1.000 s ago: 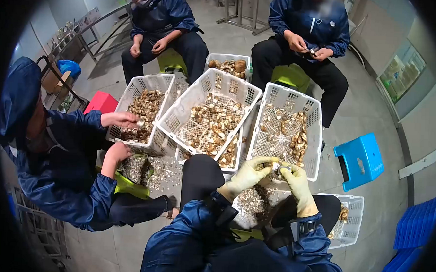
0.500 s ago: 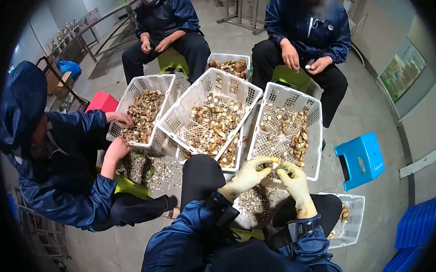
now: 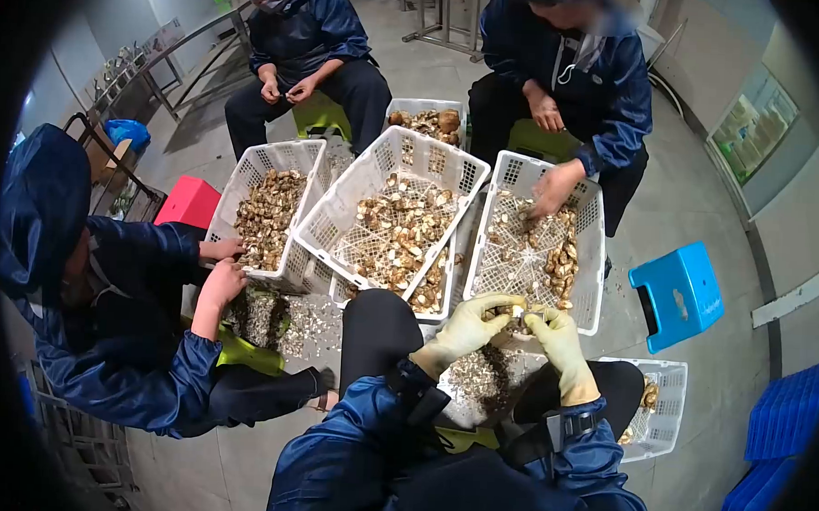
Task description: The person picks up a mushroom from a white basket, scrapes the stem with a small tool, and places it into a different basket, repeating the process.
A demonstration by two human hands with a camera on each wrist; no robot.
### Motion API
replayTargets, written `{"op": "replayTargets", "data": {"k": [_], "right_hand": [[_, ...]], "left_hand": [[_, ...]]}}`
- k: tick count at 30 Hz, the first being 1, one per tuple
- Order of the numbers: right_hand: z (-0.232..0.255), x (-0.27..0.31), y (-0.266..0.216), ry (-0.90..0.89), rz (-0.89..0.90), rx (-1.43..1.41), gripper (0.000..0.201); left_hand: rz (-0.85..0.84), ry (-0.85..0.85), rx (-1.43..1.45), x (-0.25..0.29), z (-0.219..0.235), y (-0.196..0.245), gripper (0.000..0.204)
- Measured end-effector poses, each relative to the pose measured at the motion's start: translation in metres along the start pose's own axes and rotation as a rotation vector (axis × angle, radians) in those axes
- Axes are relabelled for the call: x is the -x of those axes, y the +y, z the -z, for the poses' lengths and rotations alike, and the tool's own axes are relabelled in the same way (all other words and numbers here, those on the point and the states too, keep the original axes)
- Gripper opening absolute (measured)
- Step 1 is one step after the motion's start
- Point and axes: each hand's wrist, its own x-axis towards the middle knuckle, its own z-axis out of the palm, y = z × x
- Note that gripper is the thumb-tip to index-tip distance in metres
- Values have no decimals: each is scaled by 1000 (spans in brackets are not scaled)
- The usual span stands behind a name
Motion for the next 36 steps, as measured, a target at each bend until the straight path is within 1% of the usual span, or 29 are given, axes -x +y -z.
{"op": "replayTargets", "data": {"k": [1,2,3,5,7,8,11,12,15,16,19,22,23,24,25,27,28,30,32,34,36], "right_hand": [[1,2,-6,1,-24,-18,19],[2,3,-11,2,-48,-35,19],[4,3,-13,3,-73,-53,18],[4,1,-8,-6,-37,-44,19],[-1,3,-11,-27,1,-17,20],[-3,3,-7,-20,-15,-36,18],[4,-6,17,32,160,204,16],[-1,2,-3,30,44,116,13],[7,-2,-5,12,-73,1,13],[6,1,-11,40,-90,-31,13],[3,3,-13,27,-83,-73,14],[0,4,-4,-2,46,112,18],[1,3,0,-12,82,173,19],[-1,7,-13,-17,42,237,20],[-1,6,-13,-12,6,135,20],[3,1,-7,-3,-64,-71,21],[6,-2,-5,-19,-82,-113,21],[4,0,-6,-27,-53,-86,22],[-2,4,-12,-38,-26,-50,23],[-8,8,-15,-2,98,116,24],[-12,10,-16,36,223,282,24]], "left_hand": [[11,-5,18,0,0,2,34],[-22,-1,-23,0,0,1,34],[-5,-2,-14,0,1,1,34],[28,-1,6,-1,2,1,33],[1,6,-10,-1,2,2,33],[-11,9,-18,-1,2,2,33],[-48,14,-119,-2,1,-6,33],[-62,28,-157,0,0,0,32],[-81,21,-152,-1,-1,-3,32],[-30,2,-65,-2,0,-3,33],[83,-16,74,-2,0,-2,33],[14,-14,20,-2,1,-1,33],[21,-15,16,-2,1,-1,33],[28,-16,12,-2,1,-1,33],[35,-18,8,-2,2,-1,33],[50,-12,97,-2,1,-3,35],[57,-8,142,-2,0,-3,36],[63,8,244,-3,-2,-6,38],[67,14,254,-4,0,-10,37],[88,20,234,-5,1,-13,36],[74,28,241,-4,0,-13,35]]}}
